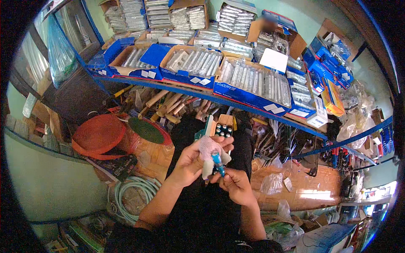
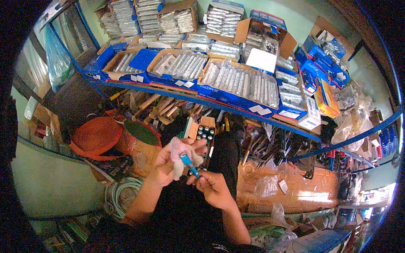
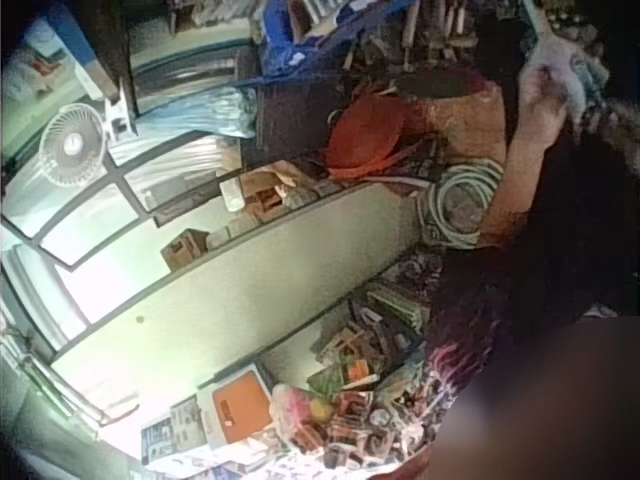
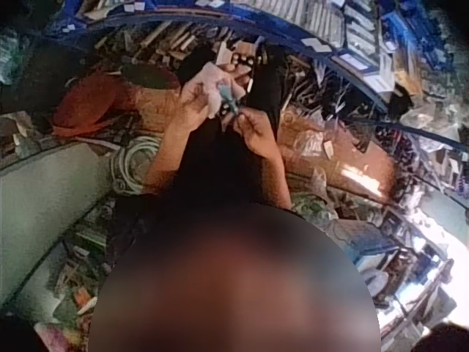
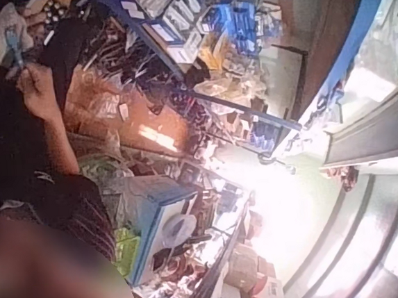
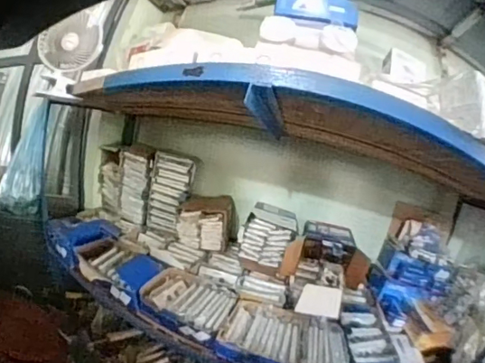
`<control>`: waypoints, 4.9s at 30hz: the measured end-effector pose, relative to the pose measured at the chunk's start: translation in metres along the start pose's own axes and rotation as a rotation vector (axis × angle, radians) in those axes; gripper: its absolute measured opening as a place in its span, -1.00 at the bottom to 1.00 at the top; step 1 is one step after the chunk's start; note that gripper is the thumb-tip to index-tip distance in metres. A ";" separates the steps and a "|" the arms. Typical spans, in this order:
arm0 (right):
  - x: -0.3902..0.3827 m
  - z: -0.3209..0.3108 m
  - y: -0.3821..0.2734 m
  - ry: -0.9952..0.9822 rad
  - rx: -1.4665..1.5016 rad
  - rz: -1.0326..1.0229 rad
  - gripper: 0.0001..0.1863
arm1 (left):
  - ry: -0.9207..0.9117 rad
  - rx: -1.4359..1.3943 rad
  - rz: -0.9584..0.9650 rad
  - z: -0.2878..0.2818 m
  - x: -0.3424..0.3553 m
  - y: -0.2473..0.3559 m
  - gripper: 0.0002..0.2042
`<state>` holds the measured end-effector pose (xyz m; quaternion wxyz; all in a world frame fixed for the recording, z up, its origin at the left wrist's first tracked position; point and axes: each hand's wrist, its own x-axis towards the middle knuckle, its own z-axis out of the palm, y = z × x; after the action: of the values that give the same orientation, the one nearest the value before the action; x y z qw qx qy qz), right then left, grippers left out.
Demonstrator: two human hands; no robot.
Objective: Assembling or repairing a mechanical lock component by inserting small metal pins using a screwdriver and cloth.
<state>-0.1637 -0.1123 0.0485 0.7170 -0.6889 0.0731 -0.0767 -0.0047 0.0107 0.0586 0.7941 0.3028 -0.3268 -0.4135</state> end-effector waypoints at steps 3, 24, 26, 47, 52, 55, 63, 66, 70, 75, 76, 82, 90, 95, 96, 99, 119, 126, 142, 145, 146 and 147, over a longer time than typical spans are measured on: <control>0.000 0.001 0.002 0.033 0.097 0.015 -0.54 | -0.028 0.089 -0.025 0.001 -0.001 0.000 -0.16; 0.001 -0.011 0.007 0.190 -0.038 -0.072 -0.63 | 0.007 0.168 0.015 0.001 -0.005 -0.003 -0.56; 0.000 -0.013 0.010 0.082 -0.048 -0.005 -0.59 | -0.055 0.084 0.010 0.008 -0.001 -0.002 -0.54; 0.009 -0.006 0.006 0.194 -0.154 -0.002 -0.54 | 0.124 0.053 -0.002 -0.010 -0.013 -0.013 -0.46; 0.011 -0.008 0.002 0.120 -0.066 0.050 -0.52 | 0.120 0.079 0.022 -0.003 -0.008 -0.007 -0.46; 0.011 -0.006 0.003 0.098 0.021 0.098 -0.53 | 0.085 0.056 -0.020 -0.007 -0.010 -0.008 -0.44; 0.016 0.004 0.009 0.269 -0.061 -0.106 -0.62 | 0.207 0.070 -0.030 -0.009 -0.012 -0.011 -0.46; 0.013 0.002 -0.001 0.234 -0.038 0.033 -0.58 | 0.181 0.095 0.015 -0.012 -0.013 -0.013 -0.50; 0.006 0.001 0.012 0.347 -0.064 0.080 -0.48 | 0.079 0.228 -0.056 -0.014 -0.019 -0.011 -0.61; 0.010 0.005 0.009 0.337 -0.047 0.052 -0.44 | 0.207 0.230 -0.028 -0.005 -0.021 -0.012 -0.57; 0.010 0.005 0.003 0.284 -0.073 0.084 -0.43 | 0.244 0.195 -0.060 -0.004 -0.020 -0.012 -0.55; 0.007 -0.001 -0.003 0.187 -0.064 0.174 -0.49 | 0.140 0.308 0.013 -0.011 -0.021 -0.007 -0.49; 0.011 -0.003 0.005 0.360 -0.146 -0.032 -0.69 | 0.212 0.366 0.000 -0.011 -0.010 -0.011 -0.61; 0.006 -0.005 0.012 0.270 -0.063 0.018 -0.66 | 0.095 0.390 0.125 -0.022 -0.008 -0.019 -0.67; 0.006 -0.010 0.010 0.221 -0.207 -0.003 -0.59 | 0.073 0.318 0.156 -0.019 -0.007 -0.018 -0.66; 0.009 -0.005 -0.001 0.141 -0.183 0.017 -0.54 | -0.005 0.221 0.142 -0.020 -0.009 -0.028 -0.55; 0.014 0.007 -0.002 0.157 0.147 0.150 -0.61 | 0.215 0.053 0.104 -0.016 -0.018 -0.033 -0.14; 0.016 -0.003 0.005 0.074 0.102 0.193 -0.60 | 0.100 -0.059 -0.023 -0.023 -0.022 -0.036 -0.32; 0.014 0.002 -0.007 0.138 -0.023 0.202 -0.81 | 0.294 -0.011 0.000 -0.014 -0.016 -0.028 -0.23; 0.014 -0.001 -0.004 0.065 -0.117 0.111 -0.81 | 0.260 -0.007 -0.009 -0.010 -0.015 -0.028 -0.29; 0.014 -0.002 -0.004 0.064 -0.115 0.115 -0.81 | 0.262 -0.008 -0.012 -0.009 -0.015 -0.027 -0.29; 0.014 -0.003 -0.005 0.034 -0.116 0.145 -0.80 | 0.271 0.005 -0.015 -0.009 -0.014 -0.027 -0.31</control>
<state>-0.1504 -0.1181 0.0535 0.6784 -0.7207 0.1392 -0.0321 -0.0161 0.0119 0.0295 0.8270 0.3603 -0.2154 -0.3741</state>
